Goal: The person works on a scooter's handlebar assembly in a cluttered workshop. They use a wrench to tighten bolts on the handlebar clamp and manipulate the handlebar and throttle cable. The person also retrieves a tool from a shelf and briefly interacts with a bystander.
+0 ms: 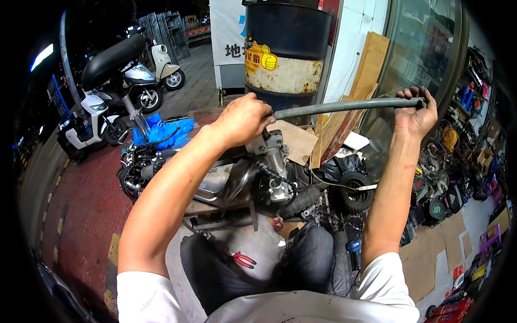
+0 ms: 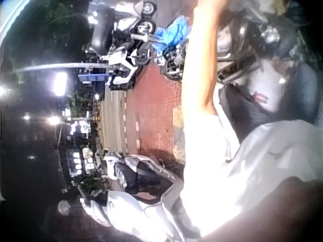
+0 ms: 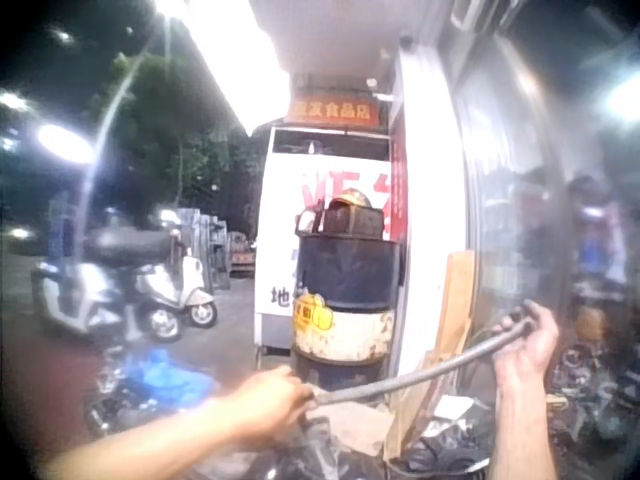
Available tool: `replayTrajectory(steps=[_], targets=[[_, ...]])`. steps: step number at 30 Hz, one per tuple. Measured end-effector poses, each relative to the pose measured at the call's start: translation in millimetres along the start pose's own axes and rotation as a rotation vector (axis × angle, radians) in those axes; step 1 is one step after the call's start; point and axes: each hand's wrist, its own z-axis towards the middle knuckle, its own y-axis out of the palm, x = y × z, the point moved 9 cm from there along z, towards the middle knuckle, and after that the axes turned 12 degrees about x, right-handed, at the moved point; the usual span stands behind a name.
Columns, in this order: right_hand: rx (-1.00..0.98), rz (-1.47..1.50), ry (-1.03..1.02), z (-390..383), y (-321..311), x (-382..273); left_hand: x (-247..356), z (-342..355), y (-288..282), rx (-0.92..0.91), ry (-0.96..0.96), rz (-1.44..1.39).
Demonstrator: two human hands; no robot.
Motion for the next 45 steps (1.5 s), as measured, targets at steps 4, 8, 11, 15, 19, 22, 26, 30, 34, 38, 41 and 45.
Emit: replayTrajectory(steps=[4,8,11,15,19,22,26,30,34,38,41,45], targets=[[-0.047,0.011,0.047,19,4,12,-1,-1,1,-0.035,-0.066,-0.032],[0.043,0.038,0.104,26,-8,19,4,0,-1,-0.048,-0.035,-0.012],[-0.144,0.208,0.017,-50,-2,-24,-3,-6,-5,0.006,-0.016,-0.048],[-0.27,0.239,-0.144,-133,-3,-63,9,-12,-6,-0.03,0.06,-0.031],[-0.335,0.253,-0.061,-107,-13,-57,11,-13,-8,-0.001,0.042,-0.095],[-0.156,0.195,-0.003,-63,-28,-33,10,-17,0,-0.009,-0.004,-0.003],[-0.258,0.231,-0.018,-94,-19,-47,10,-17,4,-0.01,-0.021,0.105],[-0.436,0.23,0.001,-112,-6,-52,9,-25,-5,0.031,-0.052,0.071],[-0.255,0.168,0.02,-79,-16,-41,5,-25,-2,0.002,-0.09,0.067],[-0.268,0.199,0.029,-117,-3,-52,-1,-28,5,-0.01,-0.081,0.093],[-0.301,0.133,0.088,-91,-13,-52,0,-28,4,-0.005,-0.057,0.055],[-0.243,0.078,0.075,-97,-5,-42,-5,-33,2,-0.083,-0.1,0.044]])
